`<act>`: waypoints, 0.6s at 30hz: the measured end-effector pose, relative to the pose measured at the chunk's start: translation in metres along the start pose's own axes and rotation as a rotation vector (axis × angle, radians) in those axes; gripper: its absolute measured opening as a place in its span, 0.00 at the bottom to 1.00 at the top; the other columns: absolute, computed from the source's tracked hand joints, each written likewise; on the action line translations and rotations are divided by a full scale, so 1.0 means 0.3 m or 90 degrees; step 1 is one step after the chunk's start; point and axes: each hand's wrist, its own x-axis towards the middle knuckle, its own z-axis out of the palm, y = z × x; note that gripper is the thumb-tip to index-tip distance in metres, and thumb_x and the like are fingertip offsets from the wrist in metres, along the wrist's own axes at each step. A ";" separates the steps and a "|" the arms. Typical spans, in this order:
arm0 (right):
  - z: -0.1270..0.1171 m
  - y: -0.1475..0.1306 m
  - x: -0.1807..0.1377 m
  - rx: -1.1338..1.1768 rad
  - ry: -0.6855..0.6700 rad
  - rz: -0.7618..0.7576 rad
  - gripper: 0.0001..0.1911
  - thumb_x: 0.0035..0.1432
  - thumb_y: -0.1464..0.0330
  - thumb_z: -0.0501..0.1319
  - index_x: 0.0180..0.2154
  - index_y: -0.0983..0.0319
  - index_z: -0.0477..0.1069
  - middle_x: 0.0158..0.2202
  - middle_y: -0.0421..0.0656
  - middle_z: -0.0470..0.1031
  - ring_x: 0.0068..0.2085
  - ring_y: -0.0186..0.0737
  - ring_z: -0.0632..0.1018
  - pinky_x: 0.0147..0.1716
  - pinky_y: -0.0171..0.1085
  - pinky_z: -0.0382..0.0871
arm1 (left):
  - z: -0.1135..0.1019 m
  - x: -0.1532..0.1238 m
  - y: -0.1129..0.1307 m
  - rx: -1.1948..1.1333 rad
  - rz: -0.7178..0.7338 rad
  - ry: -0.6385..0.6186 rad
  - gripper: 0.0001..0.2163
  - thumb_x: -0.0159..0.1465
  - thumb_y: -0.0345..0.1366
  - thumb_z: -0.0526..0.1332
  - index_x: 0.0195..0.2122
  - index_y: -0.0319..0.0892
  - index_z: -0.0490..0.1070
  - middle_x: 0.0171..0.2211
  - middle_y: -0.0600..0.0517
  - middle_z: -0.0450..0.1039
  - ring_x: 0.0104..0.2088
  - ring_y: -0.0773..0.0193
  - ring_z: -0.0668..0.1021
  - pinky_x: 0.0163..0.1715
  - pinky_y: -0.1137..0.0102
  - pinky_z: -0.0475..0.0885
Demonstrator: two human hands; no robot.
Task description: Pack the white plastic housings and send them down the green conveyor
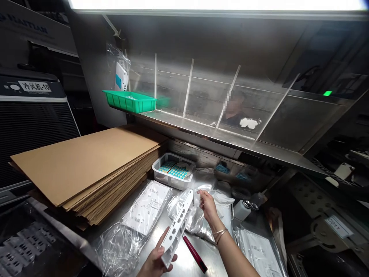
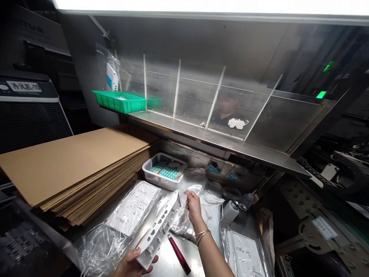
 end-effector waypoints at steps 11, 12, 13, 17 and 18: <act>0.004 -0.084 -0.169 -0.396 -0.094 -0.449 0.12 0.58 0.64 0.56 0.34 0.63 0.75 0.30 0.46 0.78 0.32 0.39 0.78 0.34 0.33 0.68 | 0.204 0.026 0.115 -0.335 -0.100 -0.153 0.33 0.56 0.60 0.49 0.48 0.34 0.66 0.40 0.40 0.73 0.41 0.47 0.75 0.47 0.56 0.63; 0.022 -0.107 -0.205 -0.437 -0.104 -0.484 0.13 0.60 0.66 0.53 0.34 0.63 0.74 0.29 0.45 0.77 0.30 0.38 0.77 0.32 0.32 0.68 | 0.210 0.022 0.111 -0.401 -0.092 -0.157 0.30 0.57 0.58 0.51 0.47 0.34 0.66 0.39 0.41 0.74 0.41 0.48 0.75 0.46 0.57 0.64; 0.045 -0.136 -0.247 -0.454 -0.131 -0.495 0.13 0.61 0.67 0.52 0.34 0.63 0.73 0.28 0.44 0.77 0.28 0.36 0.77 0.30 0.31 0.68 | 0.217 0.016 0.108 -0.445 -0.082 -0.144 0.28 0.58 0.56 0.52 0.45 0.35 0.68 0.38 0.41 0.75 0.40 0.50 0.75 0.45 0.58 0.65; 0.146 -0.308 -0.447 -0.441 -0.330 -0.556 0.10 0.61 0.71 0.51 0.34 0.63 0.71 0.23 0.40 0.74 0.23 0.32 0.74 0.25 0.29 0.65 | 0.255 -0.028 0.104 -0.530 -0.069 -0.148 0.27 0.57 0.58 0.52 0.35 0.35 0.71 0.32 0.42 0.75 0.37 0.52 0.76 0.41 0.60 0.68; 0.161 -0.353 -0.493 -0.421 -0.352 -0.578 0.10 0.60 0.72 0.52 0.35 0.63 0.71 0.24 0.41 0.74 0.23 0.32 0.74 0.24 0.29 0.65 | 0.263 -0.041 0.103 -0.538 -0.059 -0.169 0.30 0.55 0.61 0.51 0.34 0.34 0.71 0.33 0.41 0.74 0.39 0.50 0.75 0.42 0.58 0.68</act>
